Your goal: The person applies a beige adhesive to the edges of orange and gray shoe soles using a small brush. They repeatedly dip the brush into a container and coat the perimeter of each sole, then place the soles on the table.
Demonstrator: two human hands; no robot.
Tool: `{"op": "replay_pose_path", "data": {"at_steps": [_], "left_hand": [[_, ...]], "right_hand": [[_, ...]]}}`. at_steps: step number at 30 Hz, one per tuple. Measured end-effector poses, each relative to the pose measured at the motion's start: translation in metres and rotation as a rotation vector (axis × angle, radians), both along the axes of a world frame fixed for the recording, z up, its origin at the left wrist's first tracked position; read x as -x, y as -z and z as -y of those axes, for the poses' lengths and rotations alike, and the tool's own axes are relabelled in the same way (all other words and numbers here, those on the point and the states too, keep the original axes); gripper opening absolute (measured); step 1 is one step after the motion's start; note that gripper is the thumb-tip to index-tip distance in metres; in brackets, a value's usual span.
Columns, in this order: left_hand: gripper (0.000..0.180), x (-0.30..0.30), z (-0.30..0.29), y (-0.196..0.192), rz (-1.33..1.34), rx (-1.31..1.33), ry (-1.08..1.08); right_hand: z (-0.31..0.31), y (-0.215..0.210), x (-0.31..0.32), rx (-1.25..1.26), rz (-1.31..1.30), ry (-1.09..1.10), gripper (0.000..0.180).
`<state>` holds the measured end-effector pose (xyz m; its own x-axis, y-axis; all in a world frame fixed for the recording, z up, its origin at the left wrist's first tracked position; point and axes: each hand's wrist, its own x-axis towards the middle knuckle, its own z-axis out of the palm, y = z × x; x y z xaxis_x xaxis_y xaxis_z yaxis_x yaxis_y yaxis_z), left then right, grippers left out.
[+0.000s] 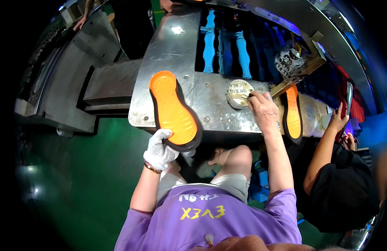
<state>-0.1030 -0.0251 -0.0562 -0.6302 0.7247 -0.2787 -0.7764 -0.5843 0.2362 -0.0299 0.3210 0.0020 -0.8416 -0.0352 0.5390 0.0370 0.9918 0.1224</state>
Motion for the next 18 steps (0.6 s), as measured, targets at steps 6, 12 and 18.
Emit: {"op": "replay_pose_path", "data": {"at_steps": [6, 12, 18], "left_hand": [[0.033, -0.032, -0.016, -0.042, -0.124, 0.37, -0.304], [0.017, -0.07, -0.024, -0.051, -0.583, 0.947, -0.536], [0.017, -0.096, -0.021, -0.074, -0.496, 1.03, -0.389]], "right_hand": [[0.043, -0.03, -0.04, 0.223, -0.214, -0.131, 0.016], [0.109, -0.054, -0.078, 0.213, -0.12, -0.289, 0.023], [0.132, -0.065, -0.069, 0.195, -0.028, -0.342, 0.018]]}}
